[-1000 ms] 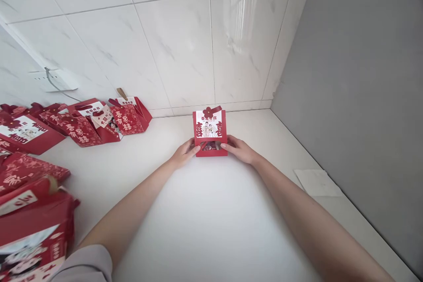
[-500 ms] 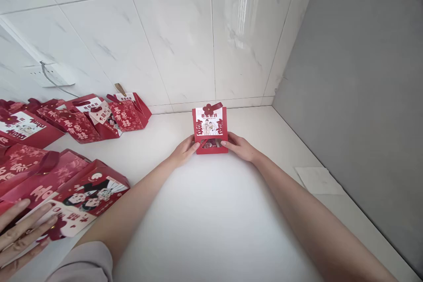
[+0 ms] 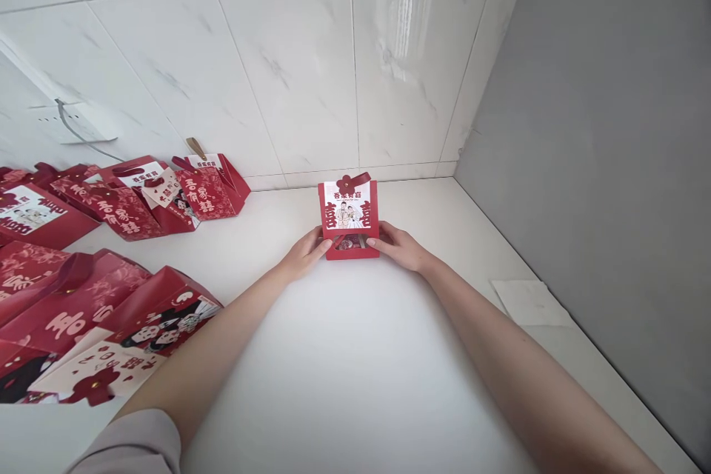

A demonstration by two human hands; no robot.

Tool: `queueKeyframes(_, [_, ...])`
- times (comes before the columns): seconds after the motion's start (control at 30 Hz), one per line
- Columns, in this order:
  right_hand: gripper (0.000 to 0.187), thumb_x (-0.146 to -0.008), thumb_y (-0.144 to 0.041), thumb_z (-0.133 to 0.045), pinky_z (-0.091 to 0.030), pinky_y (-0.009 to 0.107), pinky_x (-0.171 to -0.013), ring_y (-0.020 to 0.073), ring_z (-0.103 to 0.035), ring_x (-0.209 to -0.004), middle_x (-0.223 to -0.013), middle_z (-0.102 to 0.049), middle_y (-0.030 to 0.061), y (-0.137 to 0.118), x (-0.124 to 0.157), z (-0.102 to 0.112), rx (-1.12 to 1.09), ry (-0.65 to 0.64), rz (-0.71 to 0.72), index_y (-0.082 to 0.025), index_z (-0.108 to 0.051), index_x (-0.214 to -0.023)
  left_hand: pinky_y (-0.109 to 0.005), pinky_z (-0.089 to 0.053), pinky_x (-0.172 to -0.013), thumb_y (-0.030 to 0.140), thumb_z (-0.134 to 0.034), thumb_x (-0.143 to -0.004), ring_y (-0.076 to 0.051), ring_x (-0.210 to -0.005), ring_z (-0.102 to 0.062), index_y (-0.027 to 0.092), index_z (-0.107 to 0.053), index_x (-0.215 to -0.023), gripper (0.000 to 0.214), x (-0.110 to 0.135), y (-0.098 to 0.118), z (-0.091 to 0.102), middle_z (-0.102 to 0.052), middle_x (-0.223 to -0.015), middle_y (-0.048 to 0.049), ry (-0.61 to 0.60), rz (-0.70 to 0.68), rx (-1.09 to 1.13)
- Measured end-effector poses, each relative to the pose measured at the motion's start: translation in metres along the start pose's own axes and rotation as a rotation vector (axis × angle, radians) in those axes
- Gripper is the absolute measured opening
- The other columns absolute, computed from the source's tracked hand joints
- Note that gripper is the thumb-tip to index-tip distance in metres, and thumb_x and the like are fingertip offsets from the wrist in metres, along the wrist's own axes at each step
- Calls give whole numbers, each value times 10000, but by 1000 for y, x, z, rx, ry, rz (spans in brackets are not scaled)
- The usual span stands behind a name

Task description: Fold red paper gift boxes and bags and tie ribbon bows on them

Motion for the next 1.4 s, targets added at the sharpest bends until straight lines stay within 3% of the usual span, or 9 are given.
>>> queueKeyframes(0.1, [609, -850, -546, -601, -425, 477, -1053, 261, -541, -1230, -1357, -564, 57, -1, 1, 1, 45, -24, 18, -295, -439, -1381, -395, -400, -1066, 566, -362, -938, -278, -1270, -493, 209, -428, -1384, 575, 0, 1, 0, -487, -1434, -73, 21, 1, -2])
queueKeyframes(0.27, [1020, -741, -499, -746, -366, 508, -1090, 282, -453, -1324, -1414, -513, 46, -5, 3, 0, 210, -109, 118, -362, -101, -1520, -417, -398, -1068, 584, -267, -954, -266, -1218, -541, 200, -481, -1356, 596, -1, -6, 5, -564, -1360, -62, 125, 85, 132])
queueKeyframes(0.5, [876, -832, -513, -636, -397, 510, -1042, 305, -486, -1285, -1371, -556, 60, -3, 1, -2, 422, -64, 197, -336, -129, -1524, -405, -371, -1099, 597, -355, -929, -255, -1292, -496, 287, -171, -1522, 694, 1, -10, 11, -532, -1404, -31, 201, 151, 196])
queueKeyframes(0.7, [576, -886, -430, -575, -450, 465, -976, 298, -558, -1180, -1305, -602, 73, -3, -1, -2, 481, -25, 285, -273, -416, -1416, -372, -339, -1126, 561, -267, -964, -235, -1321, -460, 255, -420, -1428, 577, 0, -5, 8, -515, -1421, -10, 151, 75, 159])
queueKeyframes(0.83, [449, -909, -409, -533, -466, 450, -939, 296, -586, -1114, -1233, -639, 91, -2, -3, -2, 510, -31, 293, -231, -524, -1320, -379, -370, -1095, 570, -309, -949, -252, -1275, -501, 240, -480, -1385, 573, 0, -10, 8, -548, -1389, -18, 156, 118, 95])
queueKeyframes(1.03, [448, -916, -413, -513, -469, 440, -922, 295, -572, -1111, -1218, -633, 99, -2, -1, -3, 565, -18, 285, -216, -494, -1318, -406, -345, -1115, 576, -209, -964, -264, -1302, -472, 223, -427, -1423, 619, 0, -6, 5, -518, -1415, -47, 87, 31, 166])
queueKeyframes(1.2, [543, -903, -387, -514, -485, 464, -875, 312, -585, -1069, -1212, -619, 115, -8, 3, -2, 696, 52, 298, -213, -365, -1396, -432, -343, -1115, 551, -423, -922, -302, -1316, -444, 227, -391, -1443, 615, 0, 3, 3, -449, -1466, -83, 35, -129, 90])
queueKeyframes(1.33, [695, -872, -365, -533, -530, 436, -757, 317, -587, -1099, -1482, -375, 119, -15, 6, 1, 746, 129, 332, -260, -210, -1479, -441, -351, -1105, 544, -477, -899, -314, -1337, -406, 234, -373, -1448, 638, 2, 9, 4, -428, -1468, -100, -9, -185, 70])
queueKeyframes(1.4, [726, -855, -366, -544, -535, 428, -709, 319, -608, -1061, -1518, -310, 117, -17, 7, 1, 775, 130, 339, -265, -197, -1485, -438, -353, -1102, 519, -502, -896, -307, -1336, -401, 238, -371, -1443, 629, 4, 12, 2, -428, -1462, -102, -49, -179, 35])
Point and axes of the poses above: each hand's wrist, its own x-axis away from the middle knuckle, its own z-axis out of the back of the hand, y = z × x, the point moved 5 cm from there along -x, towards the middle knuckle
